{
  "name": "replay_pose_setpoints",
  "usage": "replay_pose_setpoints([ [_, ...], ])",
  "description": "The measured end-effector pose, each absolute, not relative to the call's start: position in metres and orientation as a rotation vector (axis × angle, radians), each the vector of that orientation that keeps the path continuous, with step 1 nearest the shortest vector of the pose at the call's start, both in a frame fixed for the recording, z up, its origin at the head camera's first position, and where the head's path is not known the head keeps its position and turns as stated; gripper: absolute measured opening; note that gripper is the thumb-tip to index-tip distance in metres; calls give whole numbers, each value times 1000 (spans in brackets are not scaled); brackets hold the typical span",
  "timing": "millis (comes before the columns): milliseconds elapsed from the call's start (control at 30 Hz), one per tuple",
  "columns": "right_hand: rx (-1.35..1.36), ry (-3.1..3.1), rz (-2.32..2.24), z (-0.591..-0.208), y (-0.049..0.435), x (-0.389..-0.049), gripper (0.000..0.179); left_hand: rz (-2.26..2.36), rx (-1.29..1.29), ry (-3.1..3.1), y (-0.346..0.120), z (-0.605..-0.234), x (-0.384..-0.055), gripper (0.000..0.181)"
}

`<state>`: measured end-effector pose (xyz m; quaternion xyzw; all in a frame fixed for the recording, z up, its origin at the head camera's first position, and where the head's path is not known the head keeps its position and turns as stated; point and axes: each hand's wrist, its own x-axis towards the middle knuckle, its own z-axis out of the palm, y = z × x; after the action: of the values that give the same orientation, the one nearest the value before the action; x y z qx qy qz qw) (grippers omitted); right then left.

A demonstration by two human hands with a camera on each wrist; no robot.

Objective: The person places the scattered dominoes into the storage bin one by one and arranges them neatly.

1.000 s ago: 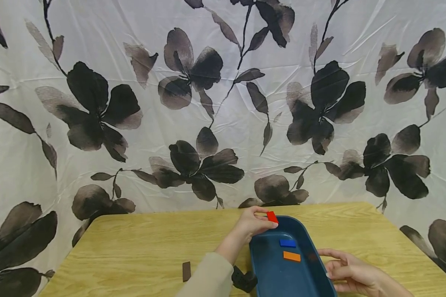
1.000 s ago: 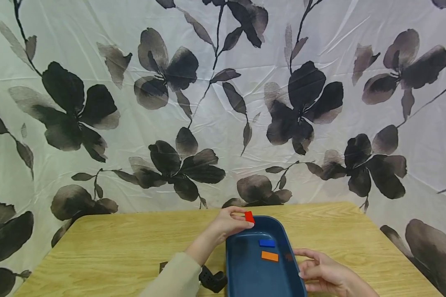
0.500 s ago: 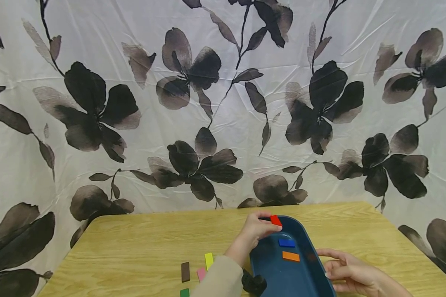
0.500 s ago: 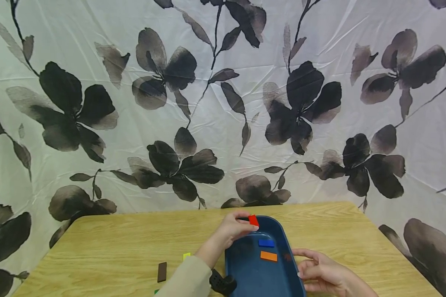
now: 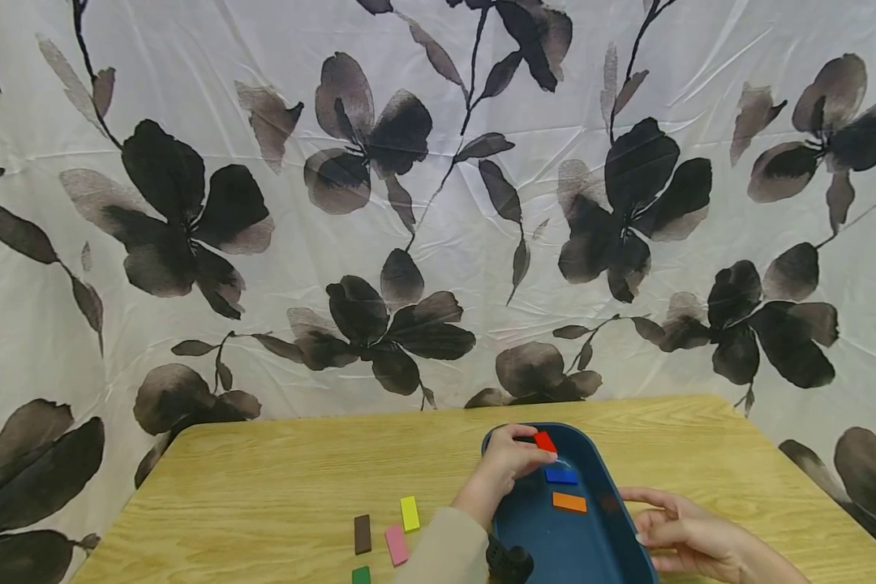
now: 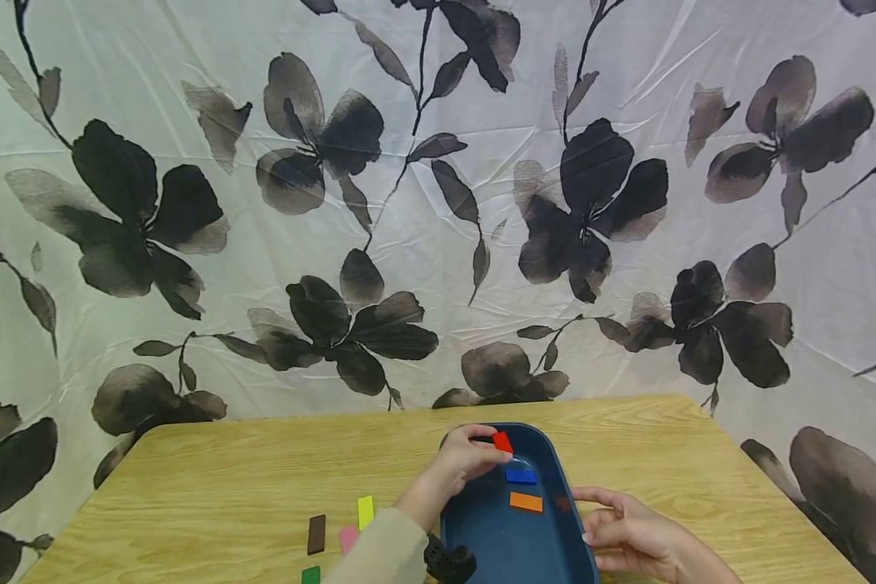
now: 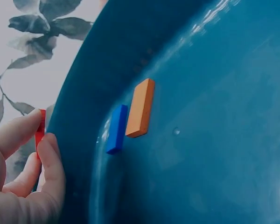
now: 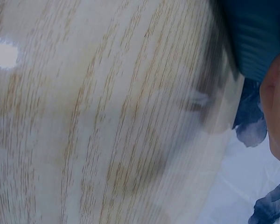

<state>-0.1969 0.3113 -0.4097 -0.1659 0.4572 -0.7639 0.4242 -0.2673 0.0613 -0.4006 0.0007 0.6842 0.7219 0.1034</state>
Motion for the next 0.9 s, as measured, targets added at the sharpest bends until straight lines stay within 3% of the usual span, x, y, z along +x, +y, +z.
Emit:
replay_pose_setpoints([
  [900, -396, 1178, -1918, -409, 313, -197, 47, 1646, 11, 2649, 71, -417, -265, 44],
])
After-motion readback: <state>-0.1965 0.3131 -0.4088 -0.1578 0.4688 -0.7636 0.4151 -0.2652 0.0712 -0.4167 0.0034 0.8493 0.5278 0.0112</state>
